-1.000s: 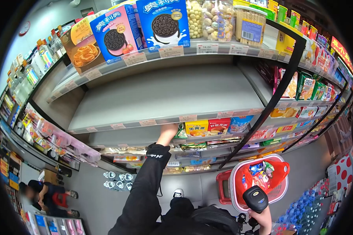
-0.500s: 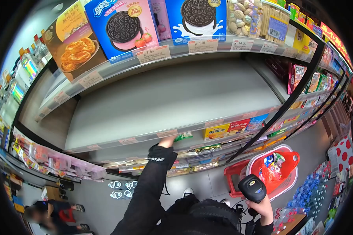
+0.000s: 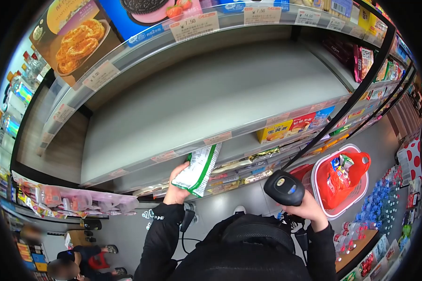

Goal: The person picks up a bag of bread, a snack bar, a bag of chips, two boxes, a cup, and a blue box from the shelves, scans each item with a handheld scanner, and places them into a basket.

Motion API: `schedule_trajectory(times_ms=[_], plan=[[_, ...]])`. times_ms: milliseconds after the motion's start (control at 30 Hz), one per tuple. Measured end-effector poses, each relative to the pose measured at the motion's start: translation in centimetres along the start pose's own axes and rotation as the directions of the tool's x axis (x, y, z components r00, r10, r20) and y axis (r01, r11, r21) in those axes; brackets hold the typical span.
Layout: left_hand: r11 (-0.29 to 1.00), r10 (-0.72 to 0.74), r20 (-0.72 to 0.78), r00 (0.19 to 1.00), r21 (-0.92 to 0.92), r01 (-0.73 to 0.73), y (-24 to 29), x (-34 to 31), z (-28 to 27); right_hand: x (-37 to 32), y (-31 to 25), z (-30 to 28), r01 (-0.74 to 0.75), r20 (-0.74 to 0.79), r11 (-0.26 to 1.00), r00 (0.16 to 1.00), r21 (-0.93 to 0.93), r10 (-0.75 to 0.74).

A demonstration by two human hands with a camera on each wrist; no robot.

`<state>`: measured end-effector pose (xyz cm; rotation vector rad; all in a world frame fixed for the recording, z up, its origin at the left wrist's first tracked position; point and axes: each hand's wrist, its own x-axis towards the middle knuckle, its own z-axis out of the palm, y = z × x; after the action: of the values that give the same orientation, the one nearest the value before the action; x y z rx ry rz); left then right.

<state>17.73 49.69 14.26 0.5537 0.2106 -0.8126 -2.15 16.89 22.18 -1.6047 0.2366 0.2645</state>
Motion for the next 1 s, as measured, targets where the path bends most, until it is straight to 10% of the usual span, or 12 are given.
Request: schedule_trajectory(times_ms=[200,267,433,1000], plan=[[0.893,0.319,0.046,0.947,0.321,-0.316,-4.0,-1.3,1.9,3.0,-2.5,2.4,0.146,0.168,0.987,0.977,-0.065,-0.133],[0.815,0.43,0.079,0.9,0.395,-0.424,-5.4,-1.3,3.8,3.3,-4.3,3.0,-0.109,0.318,0.994,0.943,0.011,0.1],[0.59,0.655,0.121,0.746,0.535,-0.605,-7.6,-1.2,5.3,5.5,-4.2,4.3,-0.128,0.419,0.981,0.906,0.143,0.057],[0.509,0.713,0.177,0.679,0.535,-0.674,-8.3,-0.1,3.5,5.2,-4.6,5.2,-0.165,0.433,0.967,0.899,0.196,0.066]])
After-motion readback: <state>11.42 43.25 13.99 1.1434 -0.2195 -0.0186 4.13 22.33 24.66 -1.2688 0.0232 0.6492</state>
